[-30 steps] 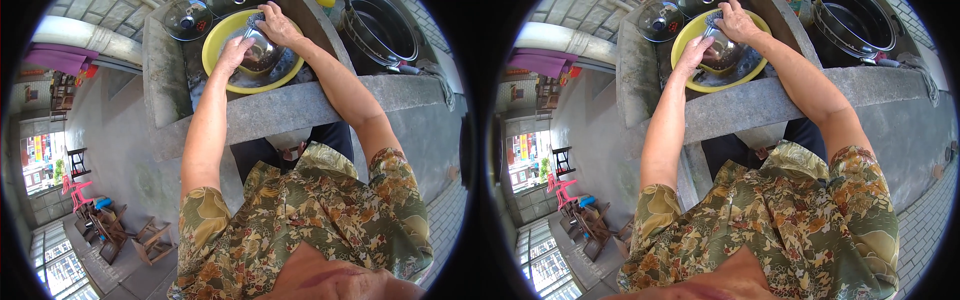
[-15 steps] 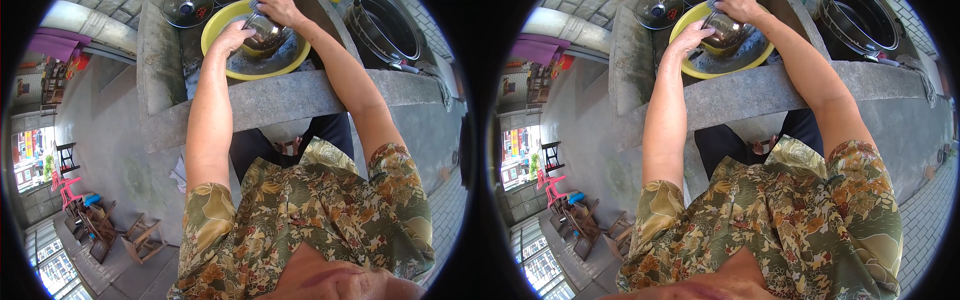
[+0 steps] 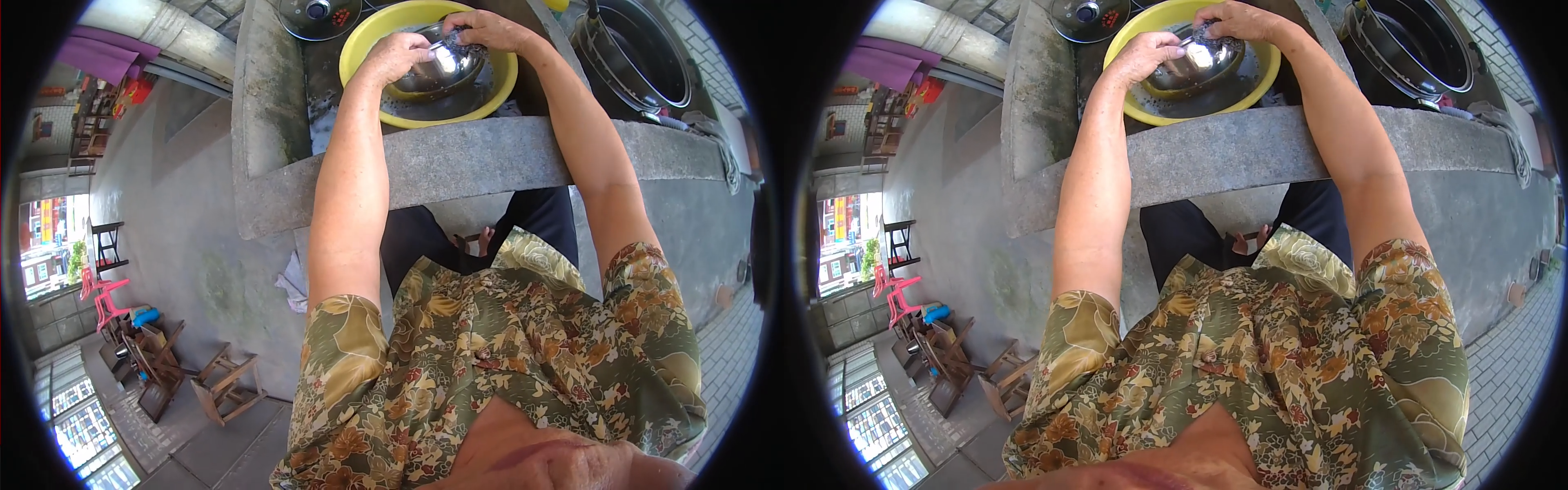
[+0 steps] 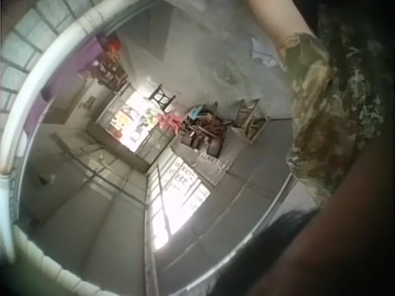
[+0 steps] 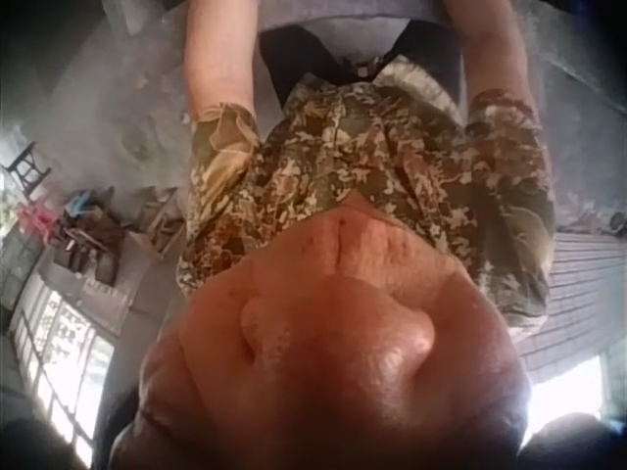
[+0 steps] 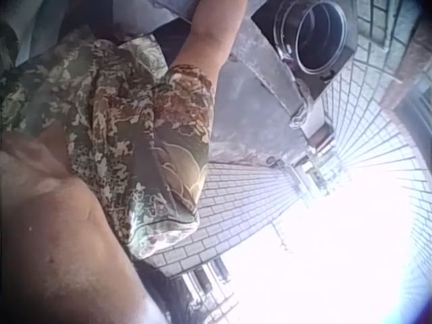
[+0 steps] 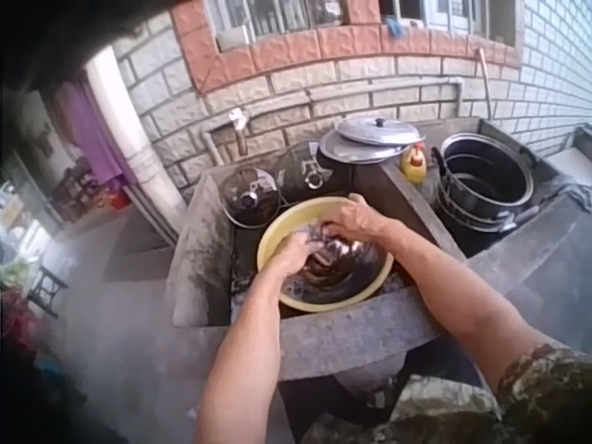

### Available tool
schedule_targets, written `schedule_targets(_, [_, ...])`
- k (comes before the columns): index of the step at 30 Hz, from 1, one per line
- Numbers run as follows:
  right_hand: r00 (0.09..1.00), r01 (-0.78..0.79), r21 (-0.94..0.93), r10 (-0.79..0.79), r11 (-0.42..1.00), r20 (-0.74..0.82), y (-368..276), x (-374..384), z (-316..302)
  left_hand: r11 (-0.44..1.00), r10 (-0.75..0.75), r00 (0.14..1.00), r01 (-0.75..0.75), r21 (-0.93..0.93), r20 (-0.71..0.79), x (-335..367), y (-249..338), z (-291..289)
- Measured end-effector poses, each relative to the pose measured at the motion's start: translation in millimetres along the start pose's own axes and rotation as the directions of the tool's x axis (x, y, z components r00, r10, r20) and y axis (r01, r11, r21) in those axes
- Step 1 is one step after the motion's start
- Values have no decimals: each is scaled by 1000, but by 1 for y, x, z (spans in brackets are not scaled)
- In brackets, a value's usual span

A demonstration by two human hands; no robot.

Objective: Washing metal lids and pots in a yellow basin at an outdoor concrete sink.

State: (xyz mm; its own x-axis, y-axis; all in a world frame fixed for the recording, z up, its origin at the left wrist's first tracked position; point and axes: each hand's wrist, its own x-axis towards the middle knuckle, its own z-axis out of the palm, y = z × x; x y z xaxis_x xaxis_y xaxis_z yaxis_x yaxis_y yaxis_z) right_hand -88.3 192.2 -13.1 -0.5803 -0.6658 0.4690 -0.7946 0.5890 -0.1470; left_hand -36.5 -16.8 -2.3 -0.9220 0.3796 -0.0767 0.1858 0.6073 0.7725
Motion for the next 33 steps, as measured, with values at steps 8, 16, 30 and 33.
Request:
schedule_targets(8, [880,-338,498,81,799,468,8,4,-25,928,-212,970,163,335,117,-11,-20,-12])
schedule_targets(16, [963,85,193,-130,977,237,-29,2,-4,977,-168,982,154,147,86,-22,-4,-20])
schedule_targets(30, [938,-158,127,108,979,329,0,2,-21,975,73,989,-98,-202,-125,-20,-9,-17])
schedule_targets(33, [975,-36,298,-33,954,222,-10,6,-11,979,52,994,-70,-190,-97,-15,-9,-20])
